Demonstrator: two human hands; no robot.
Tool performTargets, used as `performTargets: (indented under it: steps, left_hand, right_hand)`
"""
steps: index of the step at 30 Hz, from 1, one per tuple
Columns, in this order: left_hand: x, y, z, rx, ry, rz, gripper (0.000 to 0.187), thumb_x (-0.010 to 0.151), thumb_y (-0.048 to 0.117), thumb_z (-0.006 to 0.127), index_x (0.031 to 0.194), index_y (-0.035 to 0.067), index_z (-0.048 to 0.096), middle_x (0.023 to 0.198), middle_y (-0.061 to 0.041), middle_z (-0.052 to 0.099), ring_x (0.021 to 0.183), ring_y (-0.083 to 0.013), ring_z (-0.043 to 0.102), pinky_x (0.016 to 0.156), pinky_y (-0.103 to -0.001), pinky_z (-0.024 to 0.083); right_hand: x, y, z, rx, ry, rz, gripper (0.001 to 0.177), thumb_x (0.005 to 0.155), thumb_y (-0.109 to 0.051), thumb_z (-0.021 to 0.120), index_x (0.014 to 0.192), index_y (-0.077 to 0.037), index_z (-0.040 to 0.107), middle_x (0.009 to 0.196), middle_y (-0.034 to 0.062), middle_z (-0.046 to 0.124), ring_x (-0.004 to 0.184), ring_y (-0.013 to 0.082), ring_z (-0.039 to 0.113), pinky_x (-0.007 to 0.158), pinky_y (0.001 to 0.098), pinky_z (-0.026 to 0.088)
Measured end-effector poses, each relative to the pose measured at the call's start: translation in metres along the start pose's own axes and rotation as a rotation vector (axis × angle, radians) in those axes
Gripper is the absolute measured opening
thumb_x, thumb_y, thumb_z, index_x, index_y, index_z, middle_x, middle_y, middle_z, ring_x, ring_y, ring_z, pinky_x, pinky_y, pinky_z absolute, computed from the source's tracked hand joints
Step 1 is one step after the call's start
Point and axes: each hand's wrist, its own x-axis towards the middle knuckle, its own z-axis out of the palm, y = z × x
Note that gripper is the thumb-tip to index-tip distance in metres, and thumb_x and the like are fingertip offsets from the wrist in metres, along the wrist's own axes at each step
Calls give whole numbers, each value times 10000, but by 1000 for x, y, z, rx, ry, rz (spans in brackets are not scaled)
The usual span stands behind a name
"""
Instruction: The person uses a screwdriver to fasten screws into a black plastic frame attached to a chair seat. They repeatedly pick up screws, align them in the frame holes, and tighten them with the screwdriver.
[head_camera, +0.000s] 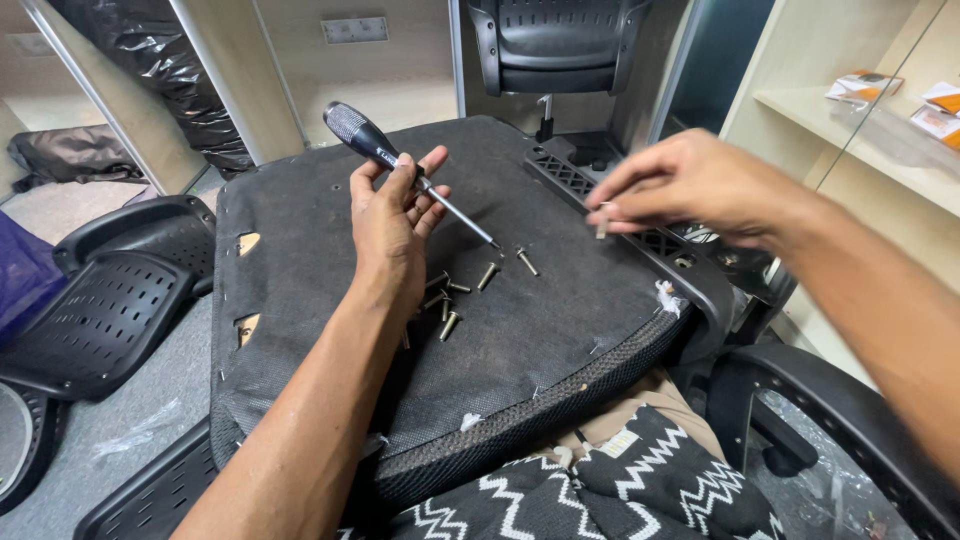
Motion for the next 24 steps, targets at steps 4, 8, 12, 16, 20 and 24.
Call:
performTargets:
  steps: [4,8,12,16,20,24]
  left_hand:
    - [0,-3,3,29,-32,21,401,1002,214,545,1348,83,390,1129,-120,782,778,-133,668,745,-277,596]
    - [1,-10,15,4,-101,44,389,989,176,568,1315,49,399,1116,-180,782,792,-189,688,774,-311,618]
    - [-4,-20,33,-8,-198,-17,384,976,159,592,1286,37,401,1105,-209,749,898,-270,754,820,-360,643]
    - [-13,-23,33,-25,-275,-22,375,992,173,579,1297,69,387,1145,-207,719,989,-290,742,868,-371,632]
    - [-12,-20,28,-58,-279,6,392,994,165,568,1314,82,359,1166,-221,718,1017,-291,740,891,-386,627]
    - [-12,-18,26,-54,-273,19,399,1001,155,565,1328,87,347,1183,-227,714,1025,-290,733,907,-390,628]
  right_hand:
    - [-22,1,-25,-262,74,81,263,836,-68,737,1076,35,767,972,166,820,867,184,787,813,260,615]
    - [-39,3,-31,-385,124,183,237,858,-118,767,1055,11,789,926,156,832,828,192,787,773,270,596]
    - [-42,5,-33,-472,139,209,218,866,-117,772,1053,-10,800,893,142,846,806,192,797,752,283,595]
    - [-45,10,-34,-562,161,238,201,862,-121,793,1044,-38,811,895,100,850,832,152,788,768,284,581]
    - [-44,17,-32,-539,137,239,208,848,-110,793,1042,-34,809,888,98,825,832,154,802,776,286,591]
    - [-44,17,-30,-512,112,200,222,818,-125,784,1025,-51,819,881,89,816,840,143,815,772,289,598]
